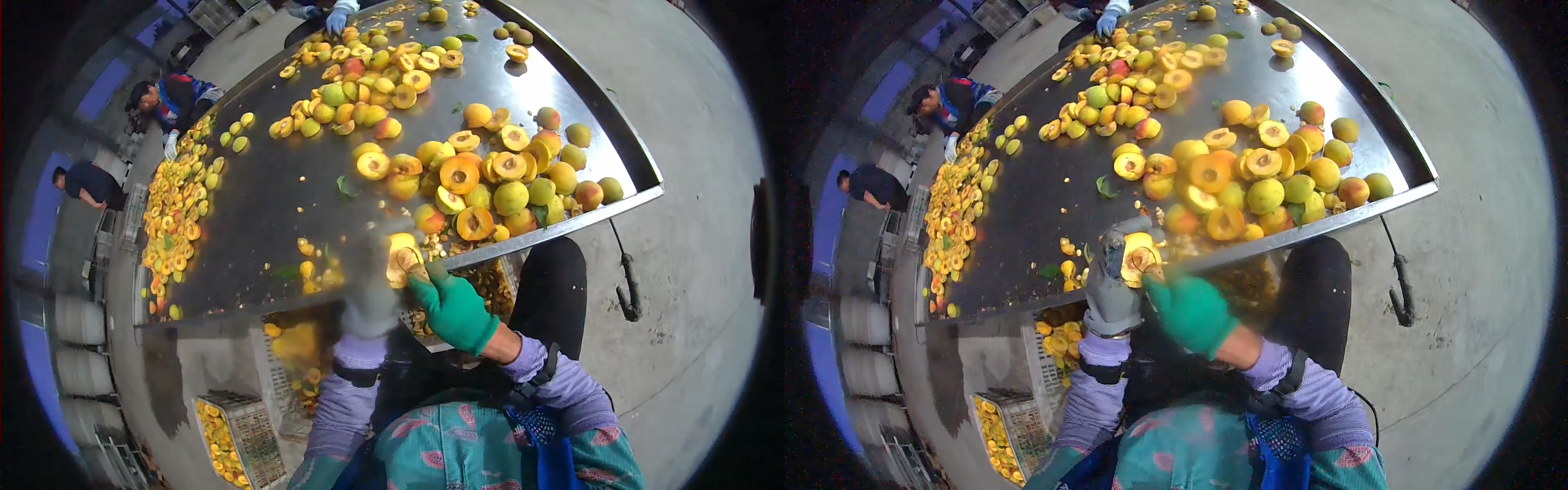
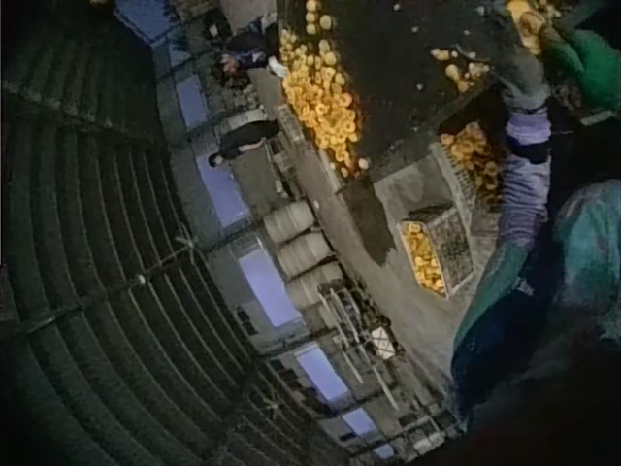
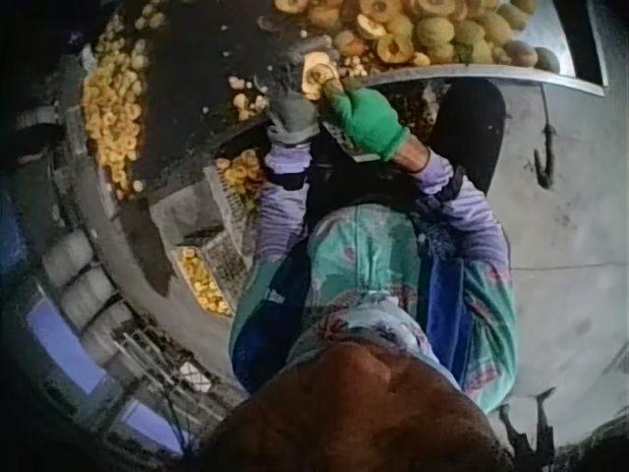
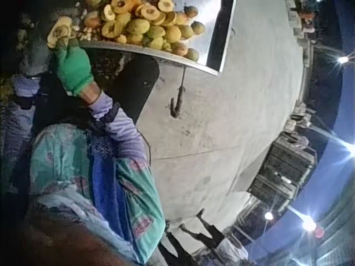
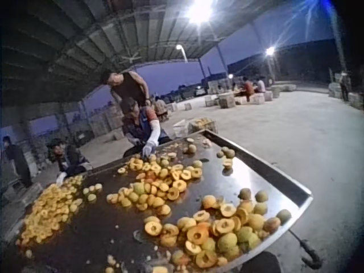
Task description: Manually removing pits from peach halves using a hand tool and sorting them on a table.
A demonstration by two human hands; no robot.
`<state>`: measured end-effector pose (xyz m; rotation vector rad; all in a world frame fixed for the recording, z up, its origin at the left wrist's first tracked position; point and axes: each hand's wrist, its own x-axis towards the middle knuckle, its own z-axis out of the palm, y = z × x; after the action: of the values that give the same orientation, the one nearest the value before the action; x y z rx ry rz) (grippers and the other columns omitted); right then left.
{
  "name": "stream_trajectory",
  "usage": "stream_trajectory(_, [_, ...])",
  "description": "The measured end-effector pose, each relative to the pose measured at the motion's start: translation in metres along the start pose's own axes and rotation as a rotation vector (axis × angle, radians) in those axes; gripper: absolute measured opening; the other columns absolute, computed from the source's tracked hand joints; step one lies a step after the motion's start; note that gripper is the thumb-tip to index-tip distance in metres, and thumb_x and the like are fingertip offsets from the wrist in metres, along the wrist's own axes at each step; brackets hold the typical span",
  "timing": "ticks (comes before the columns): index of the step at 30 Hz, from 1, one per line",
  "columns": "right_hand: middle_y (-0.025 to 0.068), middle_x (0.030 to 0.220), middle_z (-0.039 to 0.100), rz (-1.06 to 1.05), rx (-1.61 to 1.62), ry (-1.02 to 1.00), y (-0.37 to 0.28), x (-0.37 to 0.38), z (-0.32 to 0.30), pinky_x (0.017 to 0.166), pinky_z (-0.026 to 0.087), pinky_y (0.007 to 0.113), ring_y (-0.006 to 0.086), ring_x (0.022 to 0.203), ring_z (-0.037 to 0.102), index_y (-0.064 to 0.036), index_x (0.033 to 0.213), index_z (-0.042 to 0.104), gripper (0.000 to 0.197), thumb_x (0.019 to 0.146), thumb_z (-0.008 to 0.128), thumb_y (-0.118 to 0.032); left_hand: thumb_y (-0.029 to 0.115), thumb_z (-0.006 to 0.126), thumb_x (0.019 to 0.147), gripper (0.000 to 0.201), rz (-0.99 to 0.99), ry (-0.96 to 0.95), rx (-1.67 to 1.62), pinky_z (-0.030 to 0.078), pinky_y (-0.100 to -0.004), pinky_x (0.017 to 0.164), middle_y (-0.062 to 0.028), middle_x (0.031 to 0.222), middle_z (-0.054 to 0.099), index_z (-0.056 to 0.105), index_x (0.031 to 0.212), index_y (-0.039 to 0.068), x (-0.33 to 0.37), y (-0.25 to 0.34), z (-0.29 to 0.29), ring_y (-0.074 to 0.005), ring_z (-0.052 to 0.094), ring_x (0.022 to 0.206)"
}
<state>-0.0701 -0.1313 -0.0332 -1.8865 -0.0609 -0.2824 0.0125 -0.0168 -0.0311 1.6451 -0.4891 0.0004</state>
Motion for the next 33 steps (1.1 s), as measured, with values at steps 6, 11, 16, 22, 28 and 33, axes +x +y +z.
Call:
stream_trajectory(6, [0.0144,0.067,0.056,0.011,0.069,0.060,0.009,-0.009,0.023,0.054,0.041,0.036,0.0260,0.060,0.054,0.0000,0.104,0.053,0.028,0.093,0.045,-0.025,0.030,0.038,0.095,0.034,0.208,-0.022,0.314,0.047,-0.0311,0.080,-0.0101,0.098,0.060,0.055,0.108,0.003,0.000,0.018,0.003,-0.0186,0.058,0.086])
stream_trajectory(11, [0.0030,0.062,0.051,-0.165,-0.023,0.181,0.019,-0.014,0.044,0.051,0.040,0.028,0.0154,0.054,0.046,-0.0032,0.095,0.054,0.023,0.093,0.046,-0.025,0.030,0.028,0.097,0.039,-0.077,0.055,0.223,0.040,-0.0335,0.089,-0.0113,0.102,0.059,0.053,0.111,0.003,-0.008,0.024,0.010,-0.0211,0.056,0.094])
stream_trajectory(16, [-0.0004,0.055,0.042,0.766,1.194,-0.353,-0.024,-0.001,0.008,0.047,0.036,0.027,0.0119,0.046,0.041,-0.0102,0.085,0.052,0.032,0.094,0.039,-0.038,0.030,0.035,0.095,0.036,0.073,-0.141,0.180,0.042,-0.0326,0.087,-0.0101,0.099,0.061,0.058,0.103,0.004,0.004,0.012,-0.004,-0.0208,0.057,0.095])
stream_trajectory(22, [-0.0015,0.053,0.037,0.749,2.045,-0.444,-0.009,-0.002,0.028,0.043,0.031,0.027,0.0118,0.040,0.034,-0.0119,0.080,0.049,0.047,0.092,0.031,-0.053,0.022,0.040,0.088,0.031,-0.093,-0.254,0.223,0.046,-0.0303,0.077,-0.0102,0.083,0.065,0.065,0.090,0.004,0.021,0.031,-0.009,-0.0203,0.061,0.083])
stream_trajectory(28, [-0.0023,0.049,0.039,0.939,1.930,-0.653,-0.027,-0.004,0.026,0.042,0.029,0.025,0.0102,0.038,0.033,-0.0149,0.067,0.047,0.047,0.093,0.032,-0.051,0.030,0.047,0.087,0.033,-0.245,-0.304,-0.149,0.045,-0.0321,0.079,-0.0108,0.099,0.060,0.057,0.107,0.005,0.004,0.011,-0.034,-0.0205,0.058,0.087])
stream_trajectory(33, [-0.0039,0.052,0.041,0.799,1.797,-0.695,-0.031,-0.013,0.008,0.037,0.026,0.023,0.0083,0.038,0.035,-0.0170,0.075,0.050,0.041,0.092,0.034,-0.051,0.027,0.050,0.087,0.026,-0.424,0.418,-0.389,0.051,-0.0314,0.069,-0.0115,0.090,0.062,0.058,0.098,0.004,-0.032,-0.012,-0.068,-0.0216,0.061,0.083])
